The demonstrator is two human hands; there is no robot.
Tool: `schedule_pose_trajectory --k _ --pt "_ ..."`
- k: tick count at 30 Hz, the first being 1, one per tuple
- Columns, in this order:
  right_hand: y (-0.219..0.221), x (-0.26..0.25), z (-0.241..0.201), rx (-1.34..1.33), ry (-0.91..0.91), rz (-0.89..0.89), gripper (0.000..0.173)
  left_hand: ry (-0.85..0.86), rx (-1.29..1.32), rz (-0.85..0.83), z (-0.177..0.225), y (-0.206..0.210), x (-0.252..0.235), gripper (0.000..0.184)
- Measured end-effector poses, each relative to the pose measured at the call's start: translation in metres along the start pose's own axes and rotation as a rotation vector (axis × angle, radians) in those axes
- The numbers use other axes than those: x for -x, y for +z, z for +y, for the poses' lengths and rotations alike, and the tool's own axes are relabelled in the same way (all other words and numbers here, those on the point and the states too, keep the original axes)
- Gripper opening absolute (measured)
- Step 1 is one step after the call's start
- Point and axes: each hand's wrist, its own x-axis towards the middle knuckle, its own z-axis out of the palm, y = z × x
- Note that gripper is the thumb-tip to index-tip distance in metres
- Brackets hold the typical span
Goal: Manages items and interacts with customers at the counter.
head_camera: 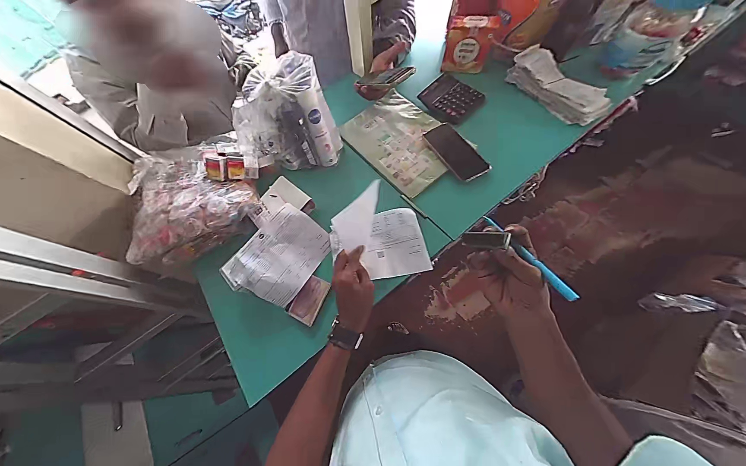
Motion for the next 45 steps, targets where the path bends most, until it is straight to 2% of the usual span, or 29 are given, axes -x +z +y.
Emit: schedule_pose_trajectory --k 5,8,12,14,17,20,22,24,27,31,40,43,45 --pt "0.008 0.001 -0.001 -0.059 0.03 0.023 0.022 0.051 0.016 0.16 0.002 -0.006 -0.001 0.05" --pt "0.012 0.0 0.002 -0.06 0.046 0.016 0.021 0.089 -0.014 0.153 -0.004 -0.003 0.0 0.04" --pt "0.018 -0.005 0.007 0.084 0.057 -0.03 0.022 -0.058 -0.077 -0.018 -0.009 0.005 0.009 0.041" --pt "0.023 -0.011 0.011 0.36 0.028 -0.076 0.021 -0.107 -0.093 -0.077 -0.01 0.009 0.011 0.046" --pt "0.026 -0.026 0.021 0.959 -0.068 -0.325 0.02 -0.161 -0.089 -0.144 -0.01 0.009 0.008 0.054" --pt "0.04 -0.041 0.044 1.4 -0.116 -0.566 0.017 -0.183 -0.058 -0.149 -0.012 0.008 0.005 0.059" --pt "0.052 -0.048 0.061 1.601 -0.067 -0.702 0.013 -0.19 -0.056 -0.152 -0.012 0.008 0.006 0.059" --pt "0.064 -0.054 0.073 1.743 0.077 -0.81 0.011 -0.201 -0.069 -0.157 -0.012 0.008 0.008 0.059" --pt "0.072 -0.059 0.086 1.892 0.186 -0.897 0.009 -0.224 -0.074 -0.158 -0.012 0.008 0.009 0.058" --pt "0.07 -0.06 0.094 1.908 0.115 -0.884 0.007 -0.238 -0.049 -0.164 -0.012 0.008 0.01 0.058" --pt "0.066 -0.046 0.099 1.886 0.041 -0.736 0.01 -0.29 -0.027 -0.202 -0.012 0.007 0.013 0.06" --pt "0.045 -0.069 0.085 1.535 0.086 -0.679 0.011 -0.244 -0.034 -0.198 -0.014 0.005 0.011 0.058" --pt "0.028 -0.079 0.063 1.103 0.13 -0.397 0.012 -0.186 -0.056 -0.195 -0.012 0.004 0.008 0.063"
